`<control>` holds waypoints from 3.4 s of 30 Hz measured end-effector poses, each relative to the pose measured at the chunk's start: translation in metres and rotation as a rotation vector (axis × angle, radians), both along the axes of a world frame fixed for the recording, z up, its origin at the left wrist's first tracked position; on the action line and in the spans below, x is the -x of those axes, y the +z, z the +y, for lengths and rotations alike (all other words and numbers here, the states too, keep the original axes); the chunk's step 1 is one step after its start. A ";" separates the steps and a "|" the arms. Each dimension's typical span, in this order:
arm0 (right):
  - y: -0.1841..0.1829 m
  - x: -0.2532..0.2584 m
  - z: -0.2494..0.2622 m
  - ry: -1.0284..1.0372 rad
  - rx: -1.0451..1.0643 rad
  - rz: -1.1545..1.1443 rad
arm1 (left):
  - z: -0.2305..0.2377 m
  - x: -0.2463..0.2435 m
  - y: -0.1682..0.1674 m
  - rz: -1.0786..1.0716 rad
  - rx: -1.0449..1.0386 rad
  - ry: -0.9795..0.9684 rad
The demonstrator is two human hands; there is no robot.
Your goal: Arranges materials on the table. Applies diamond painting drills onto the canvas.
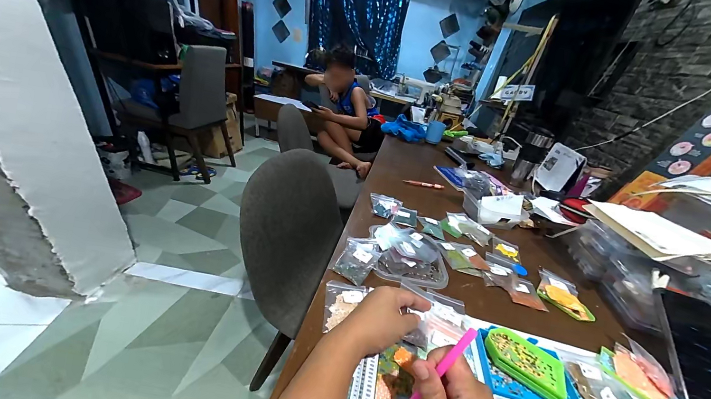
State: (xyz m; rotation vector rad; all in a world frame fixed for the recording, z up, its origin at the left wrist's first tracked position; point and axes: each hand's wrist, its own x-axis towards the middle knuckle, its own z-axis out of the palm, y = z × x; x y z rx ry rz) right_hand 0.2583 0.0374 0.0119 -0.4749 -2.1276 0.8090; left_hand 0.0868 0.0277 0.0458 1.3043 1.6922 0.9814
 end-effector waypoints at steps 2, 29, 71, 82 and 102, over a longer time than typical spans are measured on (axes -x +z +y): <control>0.000 0.000 0.000 -0.012 -0.011 0.005 | 0.000 0.000 0.000 0.005 0.002 -0.001; -0.003 0.002 -0.001 -0.014 -0.036 -0.024 | 0.000 0.001 -0.001 0.000 0.002 -0.001; 0.009 -0.189 0.063 -0.227 -0.097 0.081 | 0.000 0.006 -0.014 0.036 -0.064 0.091; 0.009 -0.188 0.059 -0.130 -0.089 0.067 | -0.002 0.006 -0.012 0.025 -0.054 0.104; 0.009 -0.187 0.059 -0.173 -0.098 0.027 | -0.003 0.004 -0.009 0.048 -0.054 0.098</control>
